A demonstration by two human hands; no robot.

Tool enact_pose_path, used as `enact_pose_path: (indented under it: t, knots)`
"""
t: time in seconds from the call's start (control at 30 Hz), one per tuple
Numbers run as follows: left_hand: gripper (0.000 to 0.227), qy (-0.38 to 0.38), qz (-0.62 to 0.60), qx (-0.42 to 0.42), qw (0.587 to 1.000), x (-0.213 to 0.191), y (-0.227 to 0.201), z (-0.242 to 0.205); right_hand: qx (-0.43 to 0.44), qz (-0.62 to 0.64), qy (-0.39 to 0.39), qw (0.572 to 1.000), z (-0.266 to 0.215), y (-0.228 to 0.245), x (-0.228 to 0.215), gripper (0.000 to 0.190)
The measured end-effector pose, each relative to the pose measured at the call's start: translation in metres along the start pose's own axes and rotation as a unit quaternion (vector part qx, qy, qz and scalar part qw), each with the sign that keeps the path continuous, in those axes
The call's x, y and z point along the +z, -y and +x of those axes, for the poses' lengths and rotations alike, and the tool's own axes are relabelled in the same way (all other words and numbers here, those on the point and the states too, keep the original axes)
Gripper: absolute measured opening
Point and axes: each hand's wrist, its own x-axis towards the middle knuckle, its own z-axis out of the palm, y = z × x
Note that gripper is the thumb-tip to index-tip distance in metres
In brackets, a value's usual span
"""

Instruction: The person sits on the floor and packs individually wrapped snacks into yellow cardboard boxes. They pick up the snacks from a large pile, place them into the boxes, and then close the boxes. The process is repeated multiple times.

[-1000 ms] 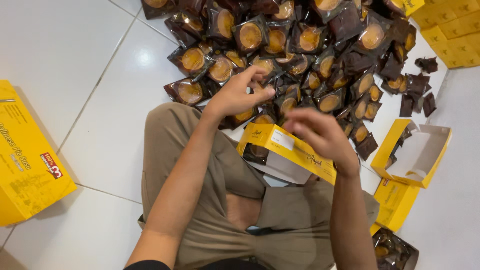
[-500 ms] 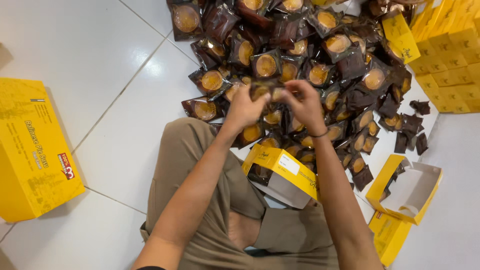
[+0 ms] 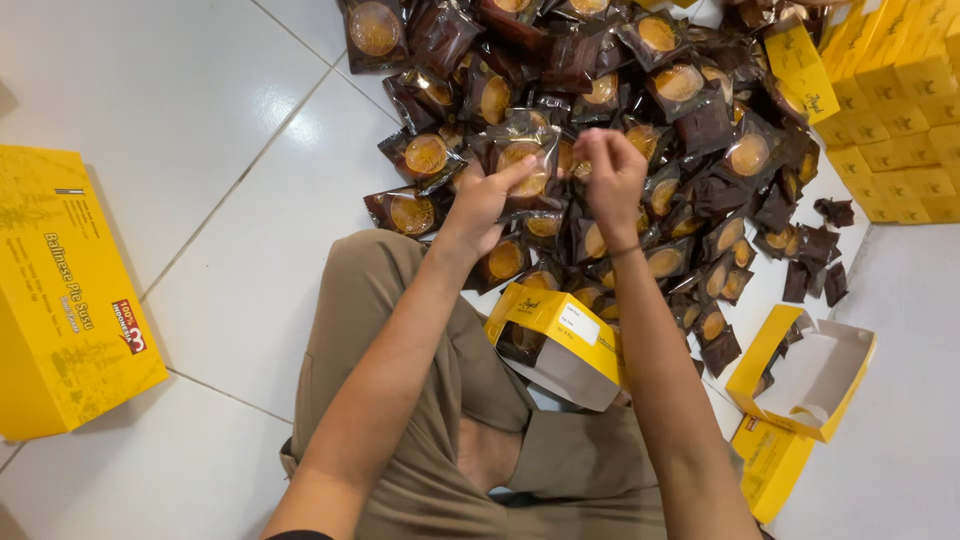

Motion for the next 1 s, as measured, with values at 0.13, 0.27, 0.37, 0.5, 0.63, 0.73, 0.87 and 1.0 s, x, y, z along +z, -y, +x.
enact_pose_path:
  t: [0.13, 0.27, 0.37, 0.5, 0.63, 0.73, 0.87, 1.0]
  knots:
    - [0.025, 0.111, -0.043, 0.071, 0.990, -0.008, -0.003, -0.001, -0.045, -0.248, 0.070, 0.965, -0.002, -0.028, 0.003, 0.082]
    - [0.040, 0.120, 0.046, 0.104, 0.986, -0.023, 0.013, 0.018, 0.033, 0.022, 0.037, 0.999, -0.003, -0.012, -0.019, 0.071]
    - [0.042, 0.125, 0.135, 0.146, 0.972, -0.029, 0.026, 0.036, 0.018, 0.098, -0.034, 0.994, -0.019, 0.016, -0.048, 0.074]
    - [0.040, 0.171, 0.110, 0.107, 0.973, -0.043, 0.037, 0.041, -0.033, 0.163, -0.110, 0.980, -0.060, 0.040, -0.065, 0.067]
    - [0.040, 0.202, 0.081, 0.064, 0.974, -0.037, 0.029, 0.021, -0.060, 0.166, -0.146, 0.973, -0.080, 0.060, -0.041, 0.057]
    - [0.042, 0.230, 0.030, 0.033, 0.972, -0.011, -0.001, -0.017, -0.047, 0.163, -0.170, 0.971, -0.092, 0.076, -0.023, 0.048]
    - [0.038, 0.281, 0.116, 0.055, 0.951, -0.012, -0.001, -0.021, 0.029, 0.228, -0.073, 0.971, -0.115, 0.095, 0.002, 0.045]
    - [0.057, 0.424, 0.307, 0.155, 0.838, -0.008, -0.015, -0.024, 0.110, 0.146, -0.037, 0.983, -0.140, 0.124, -0.004, 0.073]
